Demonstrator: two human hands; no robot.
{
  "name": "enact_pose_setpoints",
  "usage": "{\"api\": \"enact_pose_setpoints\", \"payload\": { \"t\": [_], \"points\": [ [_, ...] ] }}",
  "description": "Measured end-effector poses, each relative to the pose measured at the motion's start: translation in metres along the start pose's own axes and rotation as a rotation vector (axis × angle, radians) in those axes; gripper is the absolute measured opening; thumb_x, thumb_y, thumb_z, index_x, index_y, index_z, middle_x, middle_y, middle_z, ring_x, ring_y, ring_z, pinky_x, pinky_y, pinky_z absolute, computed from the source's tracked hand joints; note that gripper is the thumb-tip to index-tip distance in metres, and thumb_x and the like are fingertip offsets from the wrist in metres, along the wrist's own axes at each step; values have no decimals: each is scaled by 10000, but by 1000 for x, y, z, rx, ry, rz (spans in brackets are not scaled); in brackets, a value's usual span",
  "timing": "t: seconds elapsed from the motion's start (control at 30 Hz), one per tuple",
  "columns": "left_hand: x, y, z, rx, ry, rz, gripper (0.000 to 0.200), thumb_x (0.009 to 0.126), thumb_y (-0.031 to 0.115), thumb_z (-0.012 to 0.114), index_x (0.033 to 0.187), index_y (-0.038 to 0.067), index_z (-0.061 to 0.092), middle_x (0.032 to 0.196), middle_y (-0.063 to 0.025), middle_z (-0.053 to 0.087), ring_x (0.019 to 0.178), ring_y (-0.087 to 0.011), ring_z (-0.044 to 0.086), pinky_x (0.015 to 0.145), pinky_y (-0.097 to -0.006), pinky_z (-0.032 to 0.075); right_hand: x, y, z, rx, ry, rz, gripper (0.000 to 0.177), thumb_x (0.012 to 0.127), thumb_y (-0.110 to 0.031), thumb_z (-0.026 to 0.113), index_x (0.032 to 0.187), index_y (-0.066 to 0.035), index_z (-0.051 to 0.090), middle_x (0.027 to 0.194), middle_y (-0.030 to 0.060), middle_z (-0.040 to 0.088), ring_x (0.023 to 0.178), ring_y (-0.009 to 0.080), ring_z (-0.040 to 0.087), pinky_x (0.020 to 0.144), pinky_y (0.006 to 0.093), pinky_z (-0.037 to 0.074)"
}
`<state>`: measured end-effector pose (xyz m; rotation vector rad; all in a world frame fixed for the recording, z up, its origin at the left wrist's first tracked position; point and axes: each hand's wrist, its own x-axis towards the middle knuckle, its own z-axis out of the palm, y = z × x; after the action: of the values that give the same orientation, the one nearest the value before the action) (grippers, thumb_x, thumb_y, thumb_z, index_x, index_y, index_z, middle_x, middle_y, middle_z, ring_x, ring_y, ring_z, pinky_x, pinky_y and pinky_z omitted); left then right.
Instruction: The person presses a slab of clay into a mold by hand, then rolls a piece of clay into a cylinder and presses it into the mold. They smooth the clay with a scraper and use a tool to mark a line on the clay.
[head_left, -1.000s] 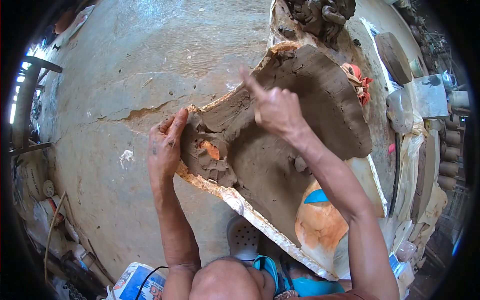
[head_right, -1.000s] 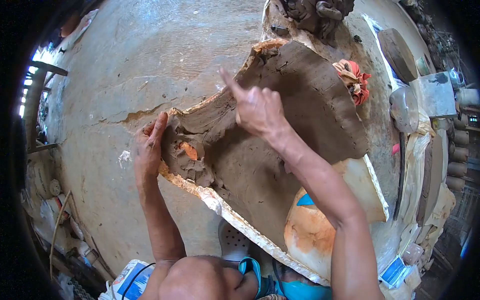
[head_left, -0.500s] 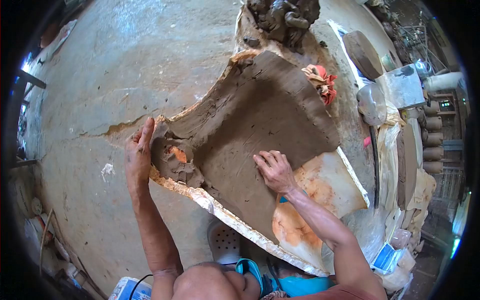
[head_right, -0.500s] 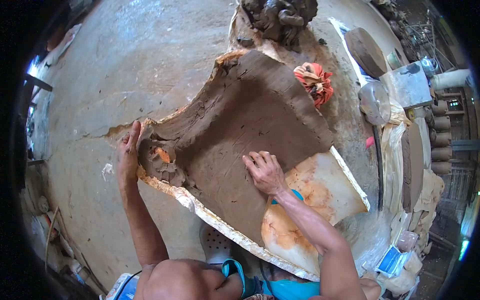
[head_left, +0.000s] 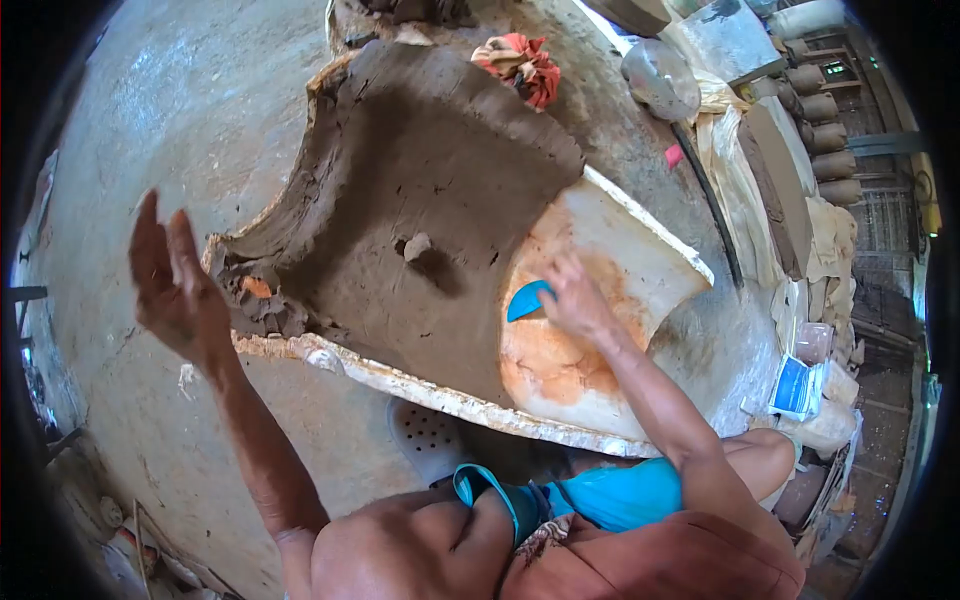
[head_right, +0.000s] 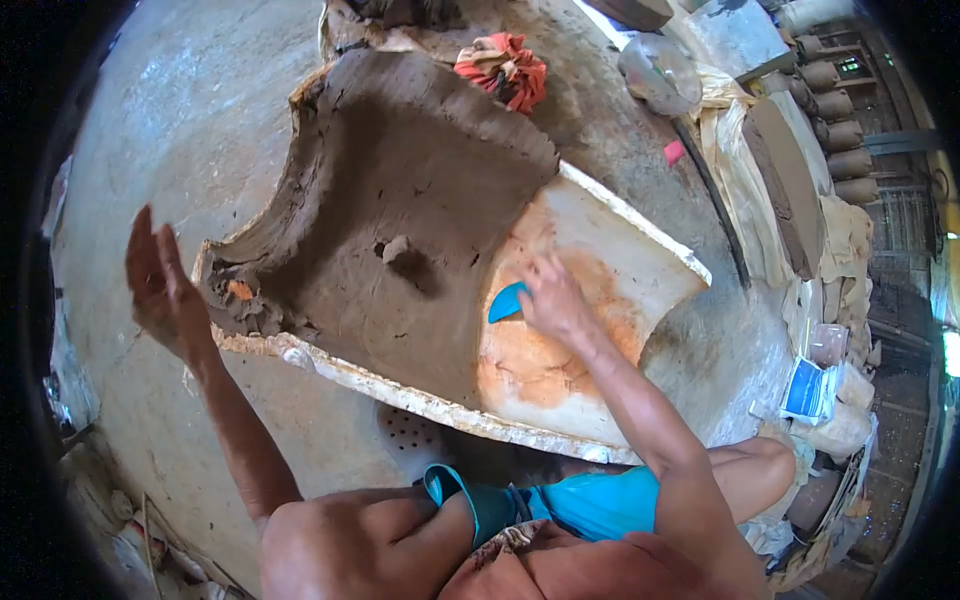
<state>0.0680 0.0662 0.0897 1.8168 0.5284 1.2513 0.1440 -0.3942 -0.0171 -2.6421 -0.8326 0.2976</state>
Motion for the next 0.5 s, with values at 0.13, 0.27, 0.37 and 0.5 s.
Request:
{"api": "enact_pose_setpoints", "payload": {
  "t": [0.13, 0.27, 0.37, 0.5],
  "points": [
    [20, 49, 61, 86, -386, 83, 347, 977, 120, 749, 1317, 57, 731, 1313, -121, 746, 1262, -213, 675, 1112, -376, 499, -31, 11, 16, -66, -114, 5, 421, 866, -32, 703, 1270, -147, 704, 1140, 119, 623, 1179, 349, 591, 955, 472, 524],
    [36, 91, 135, -7, -842, 428, 365, 954, 150, 731, 1310, 71, 717, 1319, -177, 722, 1198, -332, 710, 1071, -412, 530, -25, 12, 2, -40, -119, 18, 360, 848, -43, 715, 1193, -145, 699, 1083, 120, 612, 1154, 342, 593, 959, 461, 511],
    [32, 122, 184, 139, -1220, 616, 458, 908, 194, 767, 1338, 59, 687, 1327, -183, 705, 1243, -378, 662, 1099, -465, 507, -19, 32, 11, -59, -227, -133, 156, 843, -92, 672, 994, -108, 637, 1017, 137, 601, 1069, 353, 618, 910, 480, 510],
    [-3, 99, 253, 79, -1407, 883, 563, 856, 191, 770, 1394, 80, 649, 1305, -206, 692, 1249, -391, 640, 1087, -471, 508, -13, 46, 17, 183, -42, -91, 196, 792, -49, 705, 919, -47, 558, 883, 184, 610, 848, 373, 636, 752, 479, 507]
  ]
}}
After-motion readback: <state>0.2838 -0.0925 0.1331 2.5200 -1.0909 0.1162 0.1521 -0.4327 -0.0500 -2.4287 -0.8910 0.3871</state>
